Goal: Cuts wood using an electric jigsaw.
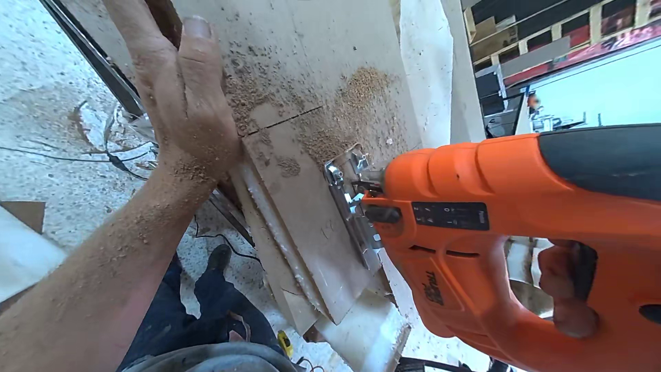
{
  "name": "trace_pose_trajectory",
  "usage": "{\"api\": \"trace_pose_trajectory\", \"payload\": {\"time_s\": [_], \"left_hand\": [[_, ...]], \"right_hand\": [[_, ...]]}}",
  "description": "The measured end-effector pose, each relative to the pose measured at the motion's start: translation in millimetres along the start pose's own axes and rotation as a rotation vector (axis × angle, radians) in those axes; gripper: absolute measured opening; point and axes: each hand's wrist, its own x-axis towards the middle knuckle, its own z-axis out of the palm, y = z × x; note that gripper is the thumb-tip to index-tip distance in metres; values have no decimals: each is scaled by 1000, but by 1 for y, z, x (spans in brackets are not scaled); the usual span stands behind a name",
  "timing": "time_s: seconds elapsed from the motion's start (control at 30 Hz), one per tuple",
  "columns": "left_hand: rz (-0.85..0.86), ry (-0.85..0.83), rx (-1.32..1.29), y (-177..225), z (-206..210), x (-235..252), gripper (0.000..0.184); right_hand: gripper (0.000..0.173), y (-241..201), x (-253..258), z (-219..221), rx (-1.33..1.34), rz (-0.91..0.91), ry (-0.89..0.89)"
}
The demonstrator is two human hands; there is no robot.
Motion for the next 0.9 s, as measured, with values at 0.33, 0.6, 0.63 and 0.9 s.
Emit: {"api": "trace_pose_trajectory", "payload": {"time_s": [0.33, 0.6, 0.63, 0.9], "left_hand": [[0, -14, 22, 2, -2, 0, 52], [20, -22, 9, 0, -1, 1, 54], [14, -22, 7, 0, -1, 0, 53], [17, -1, -15, 0, 1, 1, 54]], "right_hand": [[8, -6, 2, 6, 36, 35, 22], [11, -6, 2, 7, 59, 45, 50], [14, -3, 2, 4, 55, 36, 46], [18, -1, 8, 6, 69, 69, 30]]}}
